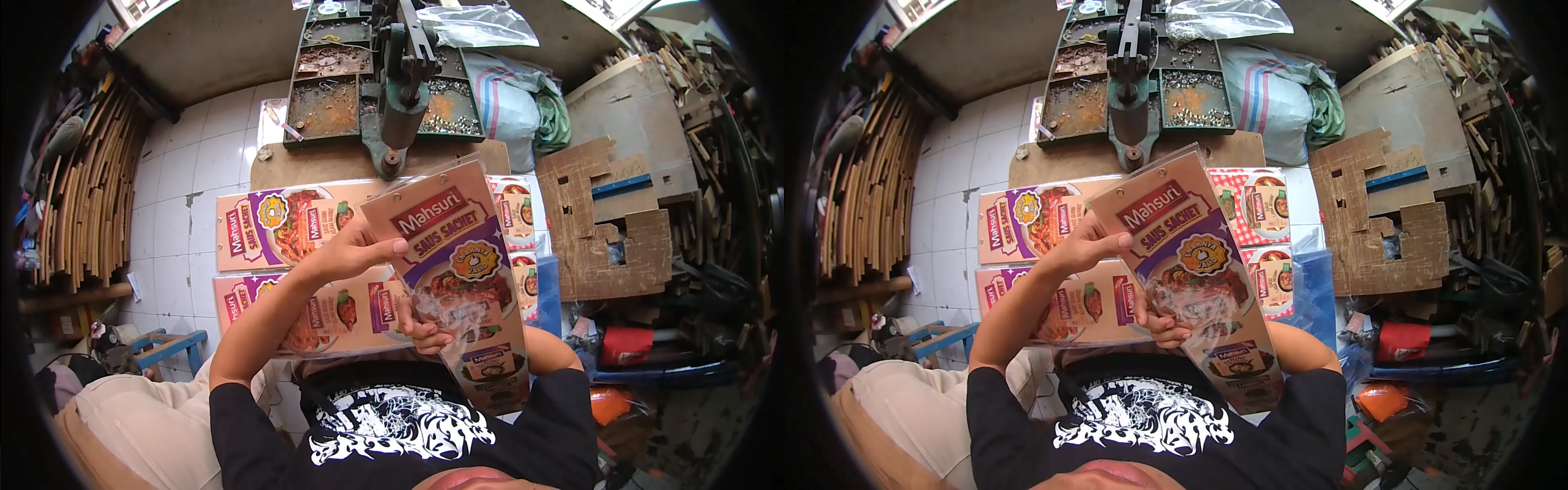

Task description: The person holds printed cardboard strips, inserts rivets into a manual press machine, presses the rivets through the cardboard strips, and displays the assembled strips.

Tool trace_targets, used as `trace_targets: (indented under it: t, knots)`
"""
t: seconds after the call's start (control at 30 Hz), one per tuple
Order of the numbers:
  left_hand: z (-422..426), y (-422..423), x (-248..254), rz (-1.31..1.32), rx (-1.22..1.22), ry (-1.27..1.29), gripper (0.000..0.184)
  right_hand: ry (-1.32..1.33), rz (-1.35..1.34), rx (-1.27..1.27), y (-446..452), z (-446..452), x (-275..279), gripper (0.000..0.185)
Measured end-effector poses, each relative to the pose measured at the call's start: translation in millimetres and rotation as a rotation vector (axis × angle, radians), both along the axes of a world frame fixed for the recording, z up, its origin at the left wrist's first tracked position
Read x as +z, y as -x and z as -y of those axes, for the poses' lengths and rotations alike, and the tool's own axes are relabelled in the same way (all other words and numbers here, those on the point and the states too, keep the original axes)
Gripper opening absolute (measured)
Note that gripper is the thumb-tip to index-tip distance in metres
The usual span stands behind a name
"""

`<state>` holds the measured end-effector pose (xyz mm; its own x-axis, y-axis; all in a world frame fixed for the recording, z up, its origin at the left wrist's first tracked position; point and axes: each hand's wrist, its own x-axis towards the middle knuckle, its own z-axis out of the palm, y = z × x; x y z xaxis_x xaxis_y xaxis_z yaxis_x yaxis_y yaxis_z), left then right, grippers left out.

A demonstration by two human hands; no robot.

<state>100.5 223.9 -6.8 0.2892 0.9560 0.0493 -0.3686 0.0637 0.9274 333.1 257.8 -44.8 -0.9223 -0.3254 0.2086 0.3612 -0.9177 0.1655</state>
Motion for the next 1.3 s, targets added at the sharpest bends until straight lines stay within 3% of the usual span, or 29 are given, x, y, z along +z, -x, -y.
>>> trace_targets:
  t: [0.13, 0.23, 0.3, 0.6, 1.0, 1.07, 1.17, 1.23, 1.3]
  knots:
    - [3, -9, 24, 0.071, 0.036, 0.043, 0.045, -0.130, -0.096, -0.048, 1, -6, -7, 0.099]
    - [6, -12, 32, 0.044, 0.055, 0.023, 0.044, -0.324, 0.050, -0.136, -14, -12, 23, 0.095]
    - [8, -14, 40, 0.047, 0.048, -0.065, 0.043, -0.503, 0.274, -0.275, -21, -11, 56, 0.075]
    - [27, -23, 79, 0.208, 0.202, -0.008, 0.032, -1.262, 0.664, -0.545, -81, -29, 100, 0.075]
    - [45, -50, 71, 0.368, 0.620, 0.016, 0.043, -1.505, 0.670, -0.570, -187, -79, 119, 0.067]
    - [50, -52, 67, 0.375, 0.672, 0.051, 0.043, -1.748, 0.869, -0.620, -201, -82, 132, 0.067]
    - [62, -49, 54, 0.372, 0.749, 0.119, 0.042, -1.861, 1.022, -0.705, -228, -82, 143, 0.062]
    - [71, -49, 47, 0.374, 0.817, 0.168, 0.038, -2.186, 1.274, -0.871, -243, -80, 146, 0.047]
    - [82, -45, 42, 0.379, 0.854, 0.183, 0.037, -2.240, 1.392, -0.935, -264, -81, 133, 0.043]
